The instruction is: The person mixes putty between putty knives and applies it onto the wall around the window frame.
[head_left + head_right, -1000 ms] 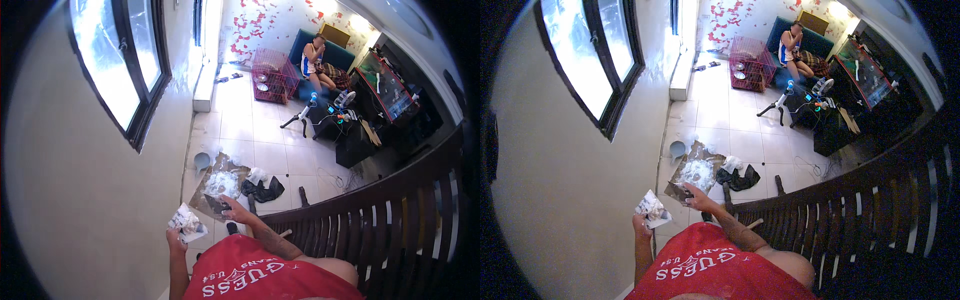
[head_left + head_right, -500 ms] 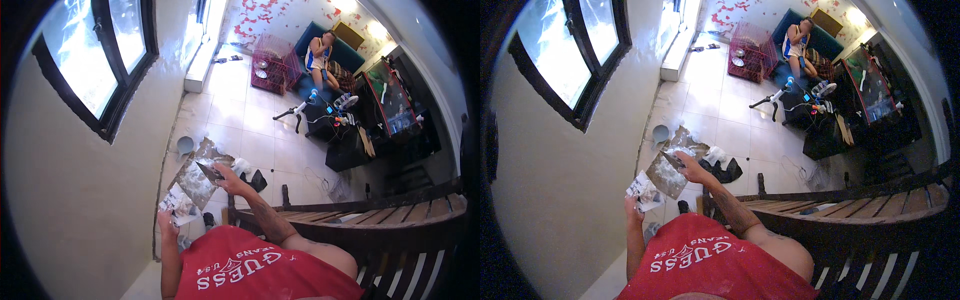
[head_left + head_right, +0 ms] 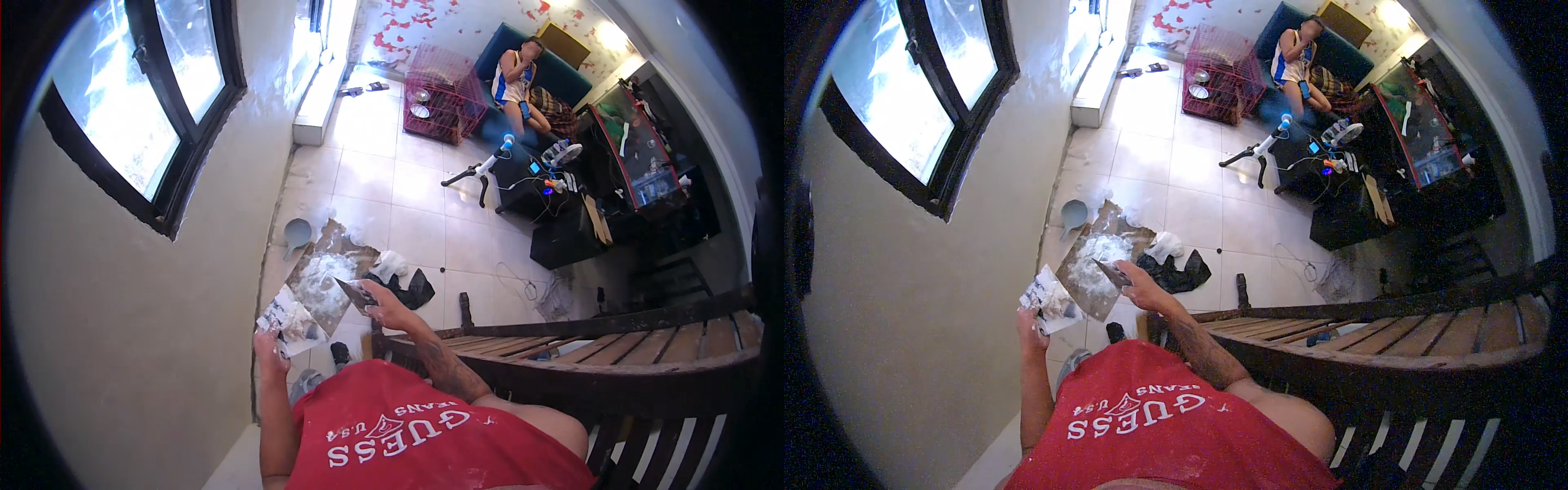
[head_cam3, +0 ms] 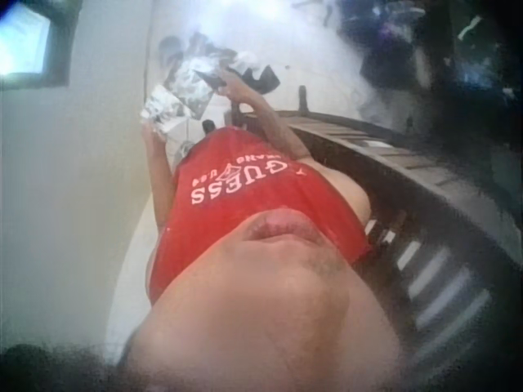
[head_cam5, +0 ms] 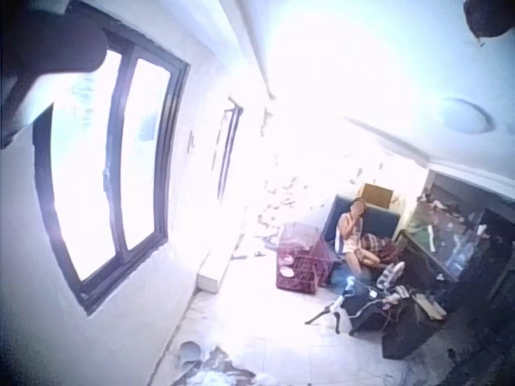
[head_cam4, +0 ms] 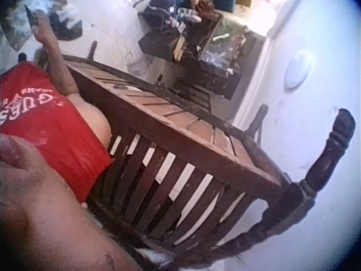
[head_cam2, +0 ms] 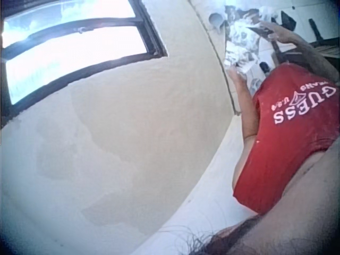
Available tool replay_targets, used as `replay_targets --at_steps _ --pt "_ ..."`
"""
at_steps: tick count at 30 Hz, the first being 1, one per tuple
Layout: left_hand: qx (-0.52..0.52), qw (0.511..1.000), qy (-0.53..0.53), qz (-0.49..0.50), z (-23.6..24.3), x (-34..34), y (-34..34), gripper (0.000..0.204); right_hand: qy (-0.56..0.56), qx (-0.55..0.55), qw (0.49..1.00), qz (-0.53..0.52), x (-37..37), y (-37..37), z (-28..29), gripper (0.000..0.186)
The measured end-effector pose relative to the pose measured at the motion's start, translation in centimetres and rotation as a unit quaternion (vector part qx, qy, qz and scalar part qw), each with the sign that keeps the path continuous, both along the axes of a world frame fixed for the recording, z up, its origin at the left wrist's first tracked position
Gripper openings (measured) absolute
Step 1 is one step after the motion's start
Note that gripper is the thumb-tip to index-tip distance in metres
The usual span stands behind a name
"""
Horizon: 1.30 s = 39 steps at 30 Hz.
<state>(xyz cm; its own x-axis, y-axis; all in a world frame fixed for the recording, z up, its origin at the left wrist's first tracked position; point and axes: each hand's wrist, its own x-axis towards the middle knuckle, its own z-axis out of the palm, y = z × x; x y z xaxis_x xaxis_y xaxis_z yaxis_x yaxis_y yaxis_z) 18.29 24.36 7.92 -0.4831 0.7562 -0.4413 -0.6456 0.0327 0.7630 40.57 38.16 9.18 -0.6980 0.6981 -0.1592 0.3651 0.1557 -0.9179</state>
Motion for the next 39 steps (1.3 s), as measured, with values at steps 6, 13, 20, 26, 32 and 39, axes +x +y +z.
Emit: replay_targets --at_steps 6,13,20,26,32,39 --pt "-0.011 0.999 0.011 -0.032 0.9 -0.2 0.6 0.026 0.006 0.058 0.998 -0.012 0.1 0.6 -0.5 0.050" --pt "0.007 0.998 -0.062 -0.009 -0.2 -0.2 -0.8 0.028 -0.010 0.080 0.997 0.013 -1.1 -0.1 0.0 0.052" --pt "-0.026 0.997 -0.065 0.013 0.7 -0.3 -1.5 0.027 -0.027 0.070 0.997 0.021 -1.0 -2.1 -0.2 0.054" --pt "-0.011 0.997 -0.072 -0.010 0.2 -1.0 -0.7 0.027 -0.005 0.076 0.997 0.032 -0.8 -1.6 0.3 0.051" --pt "0.034 0.997 -0.069 -0.018 1.1 -0.4 1.3 0.027 -0.008 0.107 0.994 0.024 -0.6 -0.1 0.4 0.049" --pt "-0.002 1.000 -0.003 -0.012 3.1 1.1 3.4 0.034 -0.049 0.194 0.977 0.074 1.6 1.5 -0.4 0.051"
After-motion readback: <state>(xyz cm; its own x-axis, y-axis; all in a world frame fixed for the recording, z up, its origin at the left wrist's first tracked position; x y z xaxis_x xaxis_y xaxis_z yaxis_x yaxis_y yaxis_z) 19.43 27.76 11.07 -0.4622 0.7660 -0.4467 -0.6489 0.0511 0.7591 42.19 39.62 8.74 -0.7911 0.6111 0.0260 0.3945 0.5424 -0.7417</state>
